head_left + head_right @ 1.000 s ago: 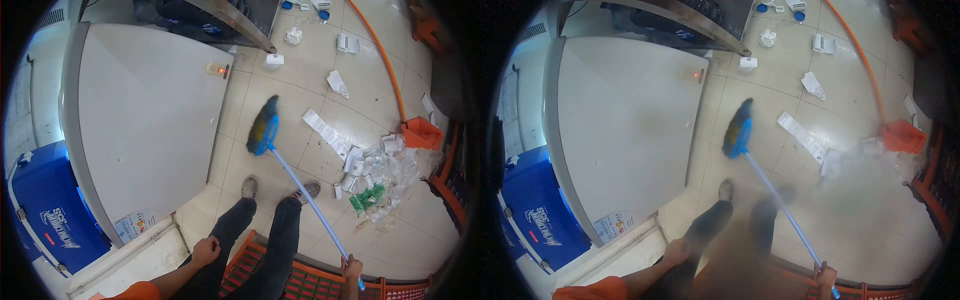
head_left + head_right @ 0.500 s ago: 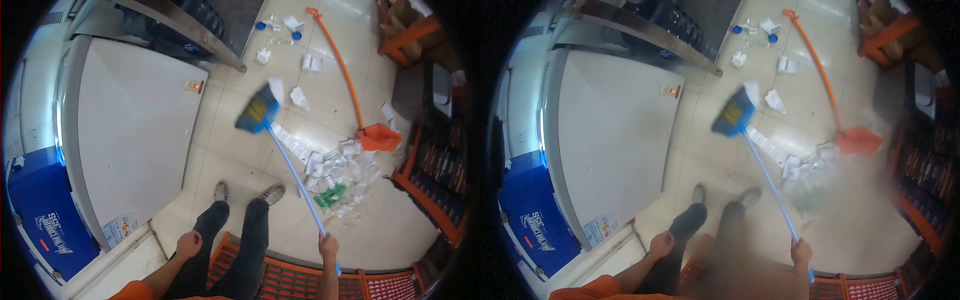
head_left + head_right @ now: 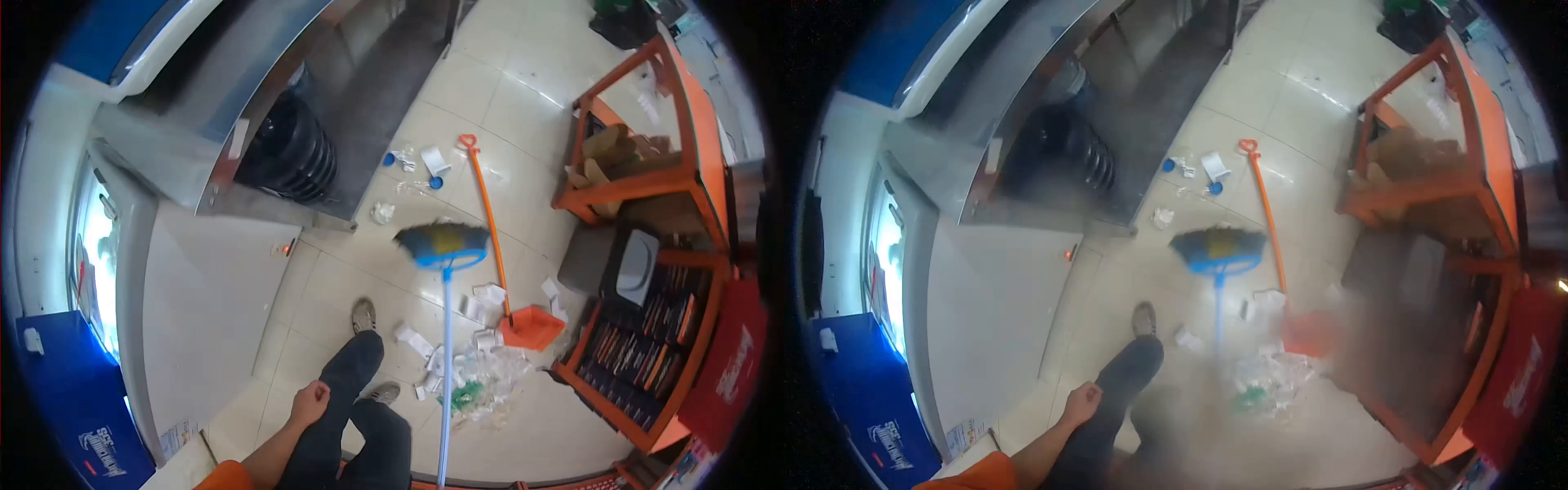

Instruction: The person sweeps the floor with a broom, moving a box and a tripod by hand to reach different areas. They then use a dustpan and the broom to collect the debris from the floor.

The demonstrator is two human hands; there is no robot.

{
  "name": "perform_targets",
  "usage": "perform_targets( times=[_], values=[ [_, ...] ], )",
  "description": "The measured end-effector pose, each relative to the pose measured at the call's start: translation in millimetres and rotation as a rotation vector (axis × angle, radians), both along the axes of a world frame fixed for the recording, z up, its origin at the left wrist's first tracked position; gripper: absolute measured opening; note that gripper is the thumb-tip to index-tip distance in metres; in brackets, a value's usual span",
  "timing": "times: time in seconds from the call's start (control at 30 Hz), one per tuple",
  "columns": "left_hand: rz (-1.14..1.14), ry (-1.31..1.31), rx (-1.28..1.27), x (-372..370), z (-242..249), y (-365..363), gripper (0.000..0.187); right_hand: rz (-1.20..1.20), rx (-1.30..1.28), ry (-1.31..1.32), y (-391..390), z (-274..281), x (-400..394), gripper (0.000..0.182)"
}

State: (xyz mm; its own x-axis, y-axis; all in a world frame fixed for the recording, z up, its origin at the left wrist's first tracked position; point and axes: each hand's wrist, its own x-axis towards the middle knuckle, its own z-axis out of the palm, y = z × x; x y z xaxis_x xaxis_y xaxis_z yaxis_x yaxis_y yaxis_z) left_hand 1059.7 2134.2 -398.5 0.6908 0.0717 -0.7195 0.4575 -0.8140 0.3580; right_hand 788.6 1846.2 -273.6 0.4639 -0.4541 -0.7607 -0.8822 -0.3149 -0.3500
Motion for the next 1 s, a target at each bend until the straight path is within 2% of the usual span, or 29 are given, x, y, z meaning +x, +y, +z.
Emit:
perform_targets(
  times=[0.03, 0.07, 0.1, 0.13, 0.17, 0.2, 0.23, 0.27, 0.3, 0.33, 0.37, 0.4, 0.43, 0.5, 0.57, 0.6, 0.67, 0.77, 0.8, 0.87, 0.93, 1.0],
  values=[
    [0.106, -0.056, -0.106, 25.0, 2.0, -10.1, 0.012, 0.364, -0.446, -0.429, -8.2, -69.8, -9.6, 0.028],
    [0.202, -0.097, -0.21, 32.7, 5.7, -19.8, 0.014, 0.163, -0.275, -0.244, -23.8, -91.5, 42.9, 0.033],
    [0.14, -0.045, -0.168, 42.3, 7.3, -28.9, 0.011, 0.156, -0.223, -0.262, -42.3, -112.5, 117.4, 0.036],
    [-0.309, -0.094, -0.086, 67.0, 0.1, -34.6, 0.007, 0.076, -0.139, -0.038, -81.1, -182.8, 231.0, 0.037],
    [-0.29, -0.078, -0.065, 77.3, -3.1, -41.0, 0.006, 0.208, -0.349, -0.267, -105.8, -248.6, 280.0, 0.038],
    [-0.269, -0.058, -0.042, 89.6, -11.9, -46.4, 0.006, 0.214, -0.227, -0.334, -134.2, -308.3, 330.5, 0.041],
    [-0.254, -0.019, -0.027, 97.7, -23.3, -50.9, 0.006, 0.173, -0.371, -0.702, -153.0, -384.9, 384.6, 0.042],
    [-0.184, -0.017, 0.007, 106.6, -37.9, -54.7, 0.007, 0.423, -0.509, -0.438, -163.0, -404.7, 453.5, 0.047],
    [-0.112, -0.004, 0.05, 110.7, -47.6, -58.1, 0.007, 0.296, -0.328, -0.334, -184.3, -482.5, 492.6, 0.043],
    [-0.101, 0.044, 0.078, 116.1, -53.6, -60.4, 0.007, 0.395, -0.367, -0.407, -178.8, -502.9, 546.2, 0.045],
    [-0.078, -0.02, 0.113, 122.3, -64.7, -65.6, 0.008, 0.426, -0.364, -0.502, -172.9, -540.8, 582.5, 0.063],
    [-0.066, -0.082, 0.155, 129.5, -71.9, -67.9, 0.008, 0.453, -0.23, -0.395, -161.5, -558.8, 615.7, 0.063],
    [-0.059, -0.057, 0.185, 139.0, -79.7, -68.2, 0.008, 0.45, -0.175, -0.399, -147.3, -585.2, 640.1, 0.061],
    [0.008, -0.107, 0.307, 137.8, -88.3, -75.4, 0.009, 0.554, -0.157, -0.571, -118.9, -633.8, 666.5, 0.063],
    [-0.015, -0.05, 0.357, 135.4, -91.7, -81.8, 0.009, 0.724, 0.059, -0.379, -95.9, -629.9, 688.6, 0.059],
    [-0.059, -0.06, 0.386, 139.8, -89.5, -83.2, 0.009, 0.731, 0.084, -0.365, -91.3, -632.6, 685.8, 0.059],
    [-0.073, -0.05, 0.412, 147.0, -81.1, -91.5, 0.01, 1.055, -0.034, -0.35, -85.5, -614.0, 687.7, 0.053],
    [0.034, -0.026, 0.325, 144.3, -78.3, -89.4, 0.01, 1.152, -0.132, -0.455, -117.3, -570.3, 651.4, 0.046],
    [0.048, -0.011, 0.308, 146.7, -76.9, -90.9, 0.01, 1.268, -0.168, -0.256, -145.5, -559.9, 632.6, 0.042],
    [0.067, 0.001, 0.288, 144.9, -68.6, -90.2, 0.01, 1.243, -0.151, -0.177, -206.3, -520.0, 584.2, 0.036],
    [0.125, 0.092, 0.231, 140.5, -64.7, -90.2, 0.01, 1.193, -0.158, -0.101, -268.9, -455.8, 532.3, 0.026],
    [0.151, 0.108, 0.22, 136.6, -62.6, -96.1, 0.009, 1.122, -0.204, -0.105, -334.8, -408.4, 472.1, 0.029]
  ],
)
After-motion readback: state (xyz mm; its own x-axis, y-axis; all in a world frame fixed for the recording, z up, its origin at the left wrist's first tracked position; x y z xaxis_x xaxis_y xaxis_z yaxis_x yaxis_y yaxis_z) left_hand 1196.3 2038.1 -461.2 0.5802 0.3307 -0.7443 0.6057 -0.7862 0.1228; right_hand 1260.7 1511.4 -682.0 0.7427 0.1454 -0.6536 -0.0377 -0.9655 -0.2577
